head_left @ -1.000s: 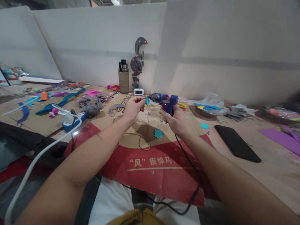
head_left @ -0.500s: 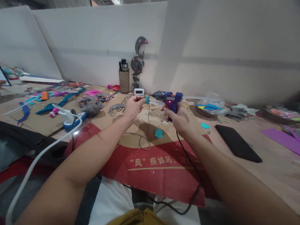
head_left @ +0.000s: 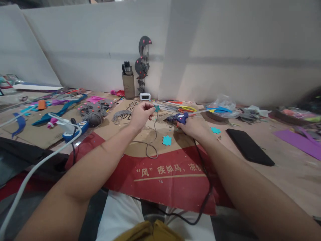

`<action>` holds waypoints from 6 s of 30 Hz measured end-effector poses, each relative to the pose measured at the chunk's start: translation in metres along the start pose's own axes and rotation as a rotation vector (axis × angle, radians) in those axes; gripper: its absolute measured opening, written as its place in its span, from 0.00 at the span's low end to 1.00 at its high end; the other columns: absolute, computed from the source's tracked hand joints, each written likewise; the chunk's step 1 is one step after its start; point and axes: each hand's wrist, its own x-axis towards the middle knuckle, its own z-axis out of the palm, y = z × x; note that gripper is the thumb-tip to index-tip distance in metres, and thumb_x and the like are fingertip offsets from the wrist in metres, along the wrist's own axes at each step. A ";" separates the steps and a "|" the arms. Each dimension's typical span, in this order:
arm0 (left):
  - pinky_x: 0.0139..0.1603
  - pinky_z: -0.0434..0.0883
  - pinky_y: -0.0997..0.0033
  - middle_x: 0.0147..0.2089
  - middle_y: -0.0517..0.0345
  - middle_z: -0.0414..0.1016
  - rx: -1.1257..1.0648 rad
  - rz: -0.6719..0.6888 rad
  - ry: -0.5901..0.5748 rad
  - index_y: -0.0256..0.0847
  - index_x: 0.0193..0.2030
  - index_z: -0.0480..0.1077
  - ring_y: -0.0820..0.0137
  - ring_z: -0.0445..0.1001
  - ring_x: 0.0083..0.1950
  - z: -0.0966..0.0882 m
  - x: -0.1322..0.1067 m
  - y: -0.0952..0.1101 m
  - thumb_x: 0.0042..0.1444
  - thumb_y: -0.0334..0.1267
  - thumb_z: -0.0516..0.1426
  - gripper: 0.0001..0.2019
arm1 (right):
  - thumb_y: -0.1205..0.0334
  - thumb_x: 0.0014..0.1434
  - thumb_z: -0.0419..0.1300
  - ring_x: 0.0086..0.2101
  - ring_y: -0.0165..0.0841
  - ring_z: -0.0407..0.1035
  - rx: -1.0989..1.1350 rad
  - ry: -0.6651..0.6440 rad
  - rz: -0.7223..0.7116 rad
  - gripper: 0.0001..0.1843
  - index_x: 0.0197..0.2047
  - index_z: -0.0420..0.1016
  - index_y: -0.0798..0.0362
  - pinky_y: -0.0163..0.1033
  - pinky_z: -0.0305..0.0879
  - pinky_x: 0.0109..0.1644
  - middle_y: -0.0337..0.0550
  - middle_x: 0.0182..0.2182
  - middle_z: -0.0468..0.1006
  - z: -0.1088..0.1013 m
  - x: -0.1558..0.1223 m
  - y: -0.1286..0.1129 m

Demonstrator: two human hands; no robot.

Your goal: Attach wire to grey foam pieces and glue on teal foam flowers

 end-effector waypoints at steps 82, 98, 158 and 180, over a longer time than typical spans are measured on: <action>0.28 0.73 0.76 0.25 0.61 0.73 0.171 0.216 -0.144 0.38 0.30 0.71 0.77 0.72 0.25 0.020 -0.032 0.012 0.52 0.37 0.60 0.05 | 0.58 0.56 0.57 0.26 0.29 0.61 0.962 0.357 -0.274 0.08 0.28 0.67 0.52 0.37 0.56 0.30 0.38 0.24 0.70 0.004 -0.024 -0.053; 0.25 0.72 0.76 0.25 0.61 0.72 0.076 0.101 -0.188 0.37 0.30 0.71 0.76 0.71 0.26 0.019 -0.030 0.014 0.50 0.36 0.60 0.05 | 0.60 0.54 0.58 0.25 0.28 0.59 1.066 0.283 -0.188 0.08 0.26 0.66 0.52 0.37 0.56 0.30 0.35 0.22 0.67 0.004 -0.025 -0.055; 0.21 0.66 0.79 0.22 0.60 0.72 0.168 0.159 -0.100 0.37 0.31 0.71 0.78 0.69 0.21 0.000 -0.008 0.003 0.53 0.39 0.60 0.07 | 0.56 0.59 0.54 0.27 0.28 0.60 1.050 0.127 -0.265 0.10 0.31 0.65 0.52 0.35 0.57 0.31 0.35 0.26 0.66 0.018 -0.024 -0.056; 0.11 0.42 0.84 0.25 0.69 0.68 -0.457 -0.230 0.033 0.37 0.30 0.63 0.89 0.50 0.12 -0.013 0.007 0.021 0.50 0.37 0.62 0.11 | 0.59 0.64 0.51 0.36 0.35 0.69 0.610 0.288 -0.453 0.13 0.37 0.76 0.53 0.37 0.60 0.42 0.46 0.34 0.78 -0.020 -0.027 -0.043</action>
